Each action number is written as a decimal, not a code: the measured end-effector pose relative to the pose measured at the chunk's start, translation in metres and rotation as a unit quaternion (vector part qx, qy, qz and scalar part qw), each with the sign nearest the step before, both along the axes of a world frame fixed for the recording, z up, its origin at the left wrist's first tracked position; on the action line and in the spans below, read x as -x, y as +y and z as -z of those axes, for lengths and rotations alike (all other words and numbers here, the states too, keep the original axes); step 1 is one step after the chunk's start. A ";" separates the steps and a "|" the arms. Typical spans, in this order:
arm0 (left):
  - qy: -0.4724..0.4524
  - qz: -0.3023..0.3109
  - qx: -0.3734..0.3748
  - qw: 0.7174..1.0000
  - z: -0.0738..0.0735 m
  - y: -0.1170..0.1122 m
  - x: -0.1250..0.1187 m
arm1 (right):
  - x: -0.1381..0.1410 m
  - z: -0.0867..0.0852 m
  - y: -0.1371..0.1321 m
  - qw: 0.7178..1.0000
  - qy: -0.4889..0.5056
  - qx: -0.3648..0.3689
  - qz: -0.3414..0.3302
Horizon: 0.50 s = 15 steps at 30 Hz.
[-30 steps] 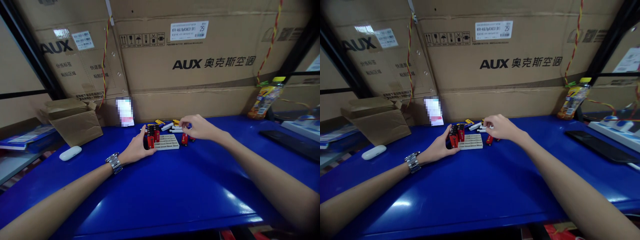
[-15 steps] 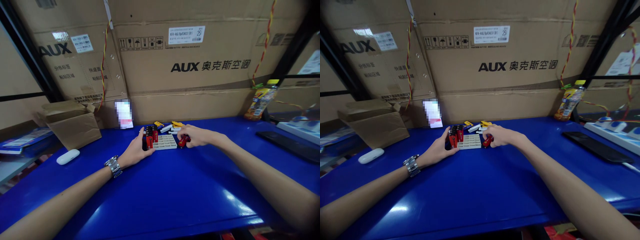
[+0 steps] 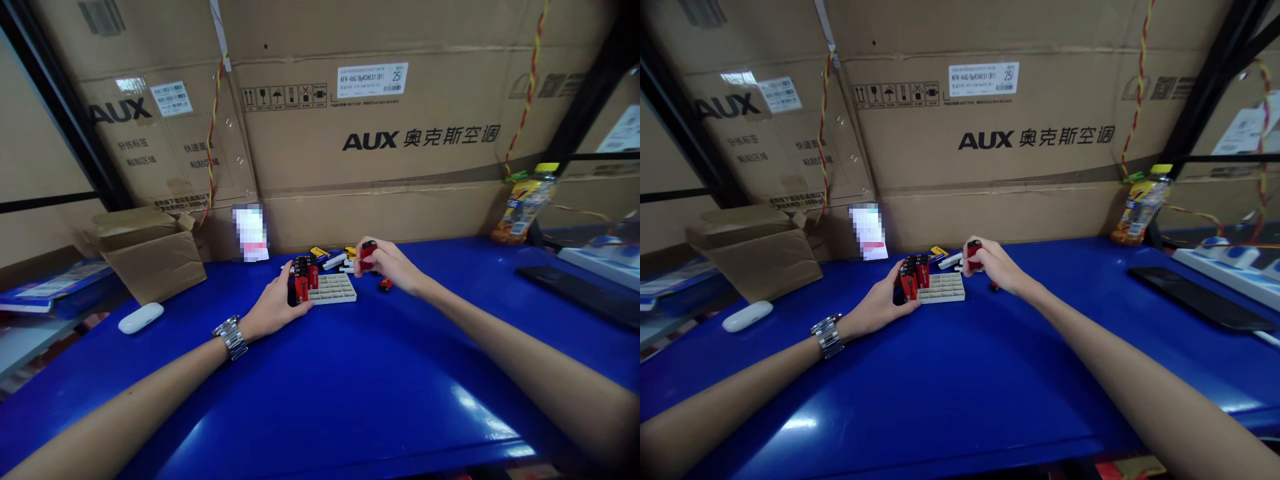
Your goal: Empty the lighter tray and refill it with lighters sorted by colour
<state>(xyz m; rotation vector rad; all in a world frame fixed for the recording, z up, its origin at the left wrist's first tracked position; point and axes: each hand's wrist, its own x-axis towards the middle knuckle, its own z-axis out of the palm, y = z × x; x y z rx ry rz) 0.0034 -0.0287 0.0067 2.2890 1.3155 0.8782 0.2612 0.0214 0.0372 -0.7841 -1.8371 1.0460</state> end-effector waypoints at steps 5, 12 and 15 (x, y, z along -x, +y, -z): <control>0.006 -0.007 -0.007 1.000 -0.001 -0.001 -0.001 | 0.011 0.011 0.000 0.993 0.084 0.077 0.025; 0.009 -0.005 -0.017 1.000 0.004 0.003 0.001 | 0.021 0.018 -0.007 0.990 0.040 0.067 0.116; 0.011 -0.005 -0.022 1.000 0.006 0.003 0.001 | 0.024 0.020 -0.010 0.988 0.001 0.015 0.153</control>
